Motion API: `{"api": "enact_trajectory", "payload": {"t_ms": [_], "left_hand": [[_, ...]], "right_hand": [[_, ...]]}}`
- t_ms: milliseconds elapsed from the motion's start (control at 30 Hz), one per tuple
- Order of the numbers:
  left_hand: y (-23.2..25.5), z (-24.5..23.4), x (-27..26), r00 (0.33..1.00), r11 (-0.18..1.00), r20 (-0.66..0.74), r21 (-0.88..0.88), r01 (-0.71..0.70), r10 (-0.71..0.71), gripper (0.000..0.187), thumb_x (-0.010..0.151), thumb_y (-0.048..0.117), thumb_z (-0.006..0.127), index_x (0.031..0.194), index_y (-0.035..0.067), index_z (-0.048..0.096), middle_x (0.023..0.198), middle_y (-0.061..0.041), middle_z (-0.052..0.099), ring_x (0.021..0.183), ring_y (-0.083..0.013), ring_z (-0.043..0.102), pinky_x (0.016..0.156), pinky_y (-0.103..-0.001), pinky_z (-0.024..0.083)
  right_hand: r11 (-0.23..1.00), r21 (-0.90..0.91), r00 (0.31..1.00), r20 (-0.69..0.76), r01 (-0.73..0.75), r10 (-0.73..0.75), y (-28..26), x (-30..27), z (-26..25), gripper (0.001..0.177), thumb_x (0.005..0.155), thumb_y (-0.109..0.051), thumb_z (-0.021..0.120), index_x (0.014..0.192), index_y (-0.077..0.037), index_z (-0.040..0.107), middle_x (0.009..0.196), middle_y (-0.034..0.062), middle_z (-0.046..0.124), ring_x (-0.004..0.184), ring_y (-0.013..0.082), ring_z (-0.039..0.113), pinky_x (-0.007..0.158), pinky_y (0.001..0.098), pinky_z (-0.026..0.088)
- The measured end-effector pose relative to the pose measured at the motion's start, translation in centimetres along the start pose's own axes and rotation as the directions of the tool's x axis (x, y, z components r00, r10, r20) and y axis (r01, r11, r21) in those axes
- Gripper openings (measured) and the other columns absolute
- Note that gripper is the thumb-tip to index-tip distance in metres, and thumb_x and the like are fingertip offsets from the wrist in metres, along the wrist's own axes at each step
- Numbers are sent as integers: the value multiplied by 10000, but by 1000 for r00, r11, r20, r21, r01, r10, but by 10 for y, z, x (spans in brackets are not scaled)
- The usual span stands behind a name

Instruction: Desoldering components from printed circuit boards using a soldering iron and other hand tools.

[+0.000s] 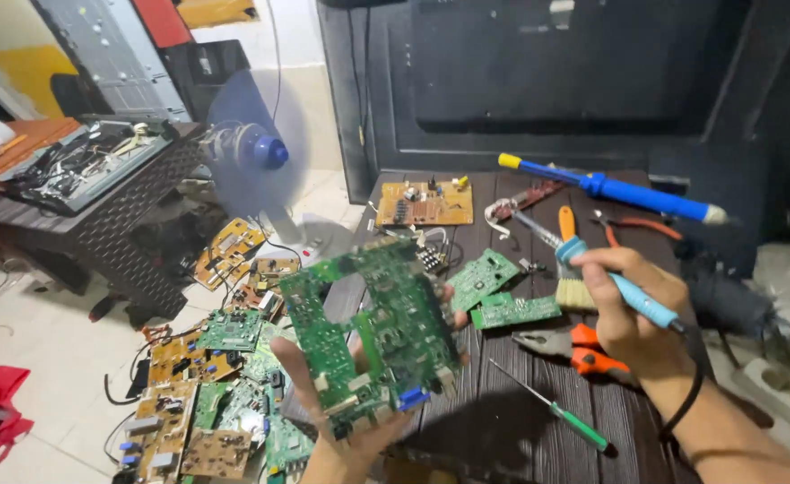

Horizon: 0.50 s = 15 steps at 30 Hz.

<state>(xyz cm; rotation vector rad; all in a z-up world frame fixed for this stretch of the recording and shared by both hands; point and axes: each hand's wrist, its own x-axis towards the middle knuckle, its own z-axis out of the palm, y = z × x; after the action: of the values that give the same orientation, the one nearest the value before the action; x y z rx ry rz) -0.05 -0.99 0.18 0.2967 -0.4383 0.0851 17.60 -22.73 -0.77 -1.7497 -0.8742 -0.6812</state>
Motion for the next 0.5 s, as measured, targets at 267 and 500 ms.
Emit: {"api": "enact_trajectory", "payload": {"t_ms": [267, 500], "left_hand": [[-19, 0, -18, 979, 996, -185, -53, 76, -85, 1349, 656, 842, 602, 1636, 3, 207, 1601, -349, 296, 1422, -530, 361, 1136, -666, 340], [-48, 3, -15, 917, 963, -373, -266, 44, -145, 1333, 633, 842, 595, 1619, -13, 325, 1508, -430, 396, 1312, -642, 418, 1022, -734, 390]], "right_hand": [[998, 20, 998, -25, 52, -52, 6, -4, 2, 194, 1006, -113, 566, 985, 2, 721, 853, 97, 720, 593, 157, 581, 571, 259, 412], [999, 23, 999, 12, 30, -30, 7, 3, 2, 204, 1016, -154, 568, 987, -30, 727, 804, 74, 703, 598, 149, 582, 574, 260, 425]]}}
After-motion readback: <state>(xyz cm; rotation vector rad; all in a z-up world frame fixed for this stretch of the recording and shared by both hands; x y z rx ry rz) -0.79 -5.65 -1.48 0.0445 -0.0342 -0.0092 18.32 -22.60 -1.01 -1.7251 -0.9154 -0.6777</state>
